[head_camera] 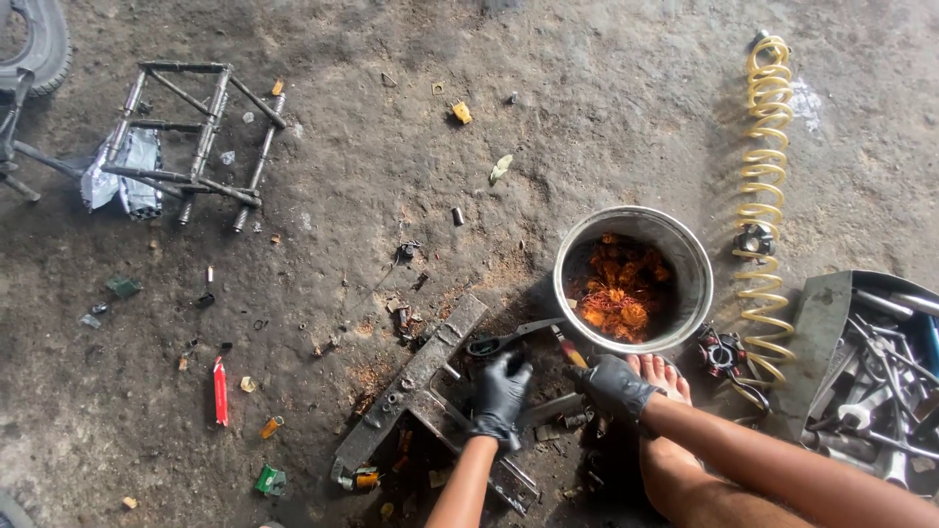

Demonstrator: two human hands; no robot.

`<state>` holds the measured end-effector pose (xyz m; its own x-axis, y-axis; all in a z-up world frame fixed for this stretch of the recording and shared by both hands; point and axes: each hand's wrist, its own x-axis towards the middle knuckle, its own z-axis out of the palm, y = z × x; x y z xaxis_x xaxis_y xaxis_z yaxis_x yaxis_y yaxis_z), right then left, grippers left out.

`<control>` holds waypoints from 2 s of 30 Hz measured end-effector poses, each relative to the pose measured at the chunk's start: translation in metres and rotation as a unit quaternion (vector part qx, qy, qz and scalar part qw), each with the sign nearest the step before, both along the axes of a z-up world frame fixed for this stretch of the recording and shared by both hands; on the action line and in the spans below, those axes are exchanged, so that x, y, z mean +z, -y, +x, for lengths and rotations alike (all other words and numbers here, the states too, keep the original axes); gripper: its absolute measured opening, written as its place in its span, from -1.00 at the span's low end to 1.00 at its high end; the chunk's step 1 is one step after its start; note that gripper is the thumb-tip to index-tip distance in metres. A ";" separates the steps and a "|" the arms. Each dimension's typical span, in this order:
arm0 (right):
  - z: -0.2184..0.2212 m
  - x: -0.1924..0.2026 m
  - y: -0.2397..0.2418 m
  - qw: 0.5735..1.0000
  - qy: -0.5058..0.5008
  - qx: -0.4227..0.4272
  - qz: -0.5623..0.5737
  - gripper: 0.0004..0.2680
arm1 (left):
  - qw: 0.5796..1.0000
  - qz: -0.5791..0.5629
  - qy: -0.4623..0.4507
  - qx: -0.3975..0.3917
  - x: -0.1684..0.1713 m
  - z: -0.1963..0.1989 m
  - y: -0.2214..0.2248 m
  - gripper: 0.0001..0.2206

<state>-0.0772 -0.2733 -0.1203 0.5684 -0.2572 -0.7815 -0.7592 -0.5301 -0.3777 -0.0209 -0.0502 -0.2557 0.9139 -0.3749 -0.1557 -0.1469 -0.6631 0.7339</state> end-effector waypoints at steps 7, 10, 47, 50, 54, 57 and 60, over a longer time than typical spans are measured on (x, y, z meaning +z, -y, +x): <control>-0.020 -0.093 0.019 0.988 0.061 0.142 -0.025 -0.60 | 0.746 -0.492 -0.416 0.169 0.163 0.030 -0.045 -0.75; -0.026 -0.126 0.029 0.970 0.046 0.239 -0.015 -0.61 | 0.758 -0.498 -0.401 0.127 0.164 0.052 -0.090 -0.77; 0.015 -0.018 0.007 0.989 0.011 0.104 -0.103 -0.49 | 0.965 -0.096 0.239 0.041 0.133 -0.015 -0.018 -0.94; 0.011 0.001 0.008 0.995 0.008 0.068 -0.075 -0.46 | 0.950 -0.081 0.202 0.225 0.167 0.052 -0.098 -0.87; 0.004 0.007 0.011 0.996 0.004 0.066 -0.064 -0.42 | 0.884 0.055 0.199 0.421 0.144 0.116 -0.228 -0.84; -0.004 -0.002 0.011 0.993 0.034 0.089 -0.068 -0.48 | 0.861 0.136 0.300 0.386 0.115 0.130 -0.314 -0.72; 0.001 0.003 0.002 0.994 0.032 0.088 -0.056 -0.51 | 0.854 0.333 0.106 0.385 0.059 0.120 -0.376 -0.61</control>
<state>-0.0762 -0.2753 -0.1175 0.6603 -0.2322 -0.7142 -0.6268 -0.6942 -0.3539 0.0989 0.3255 -0.1965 0.8837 0.4573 0.0998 0.4383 -0.8833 0.1667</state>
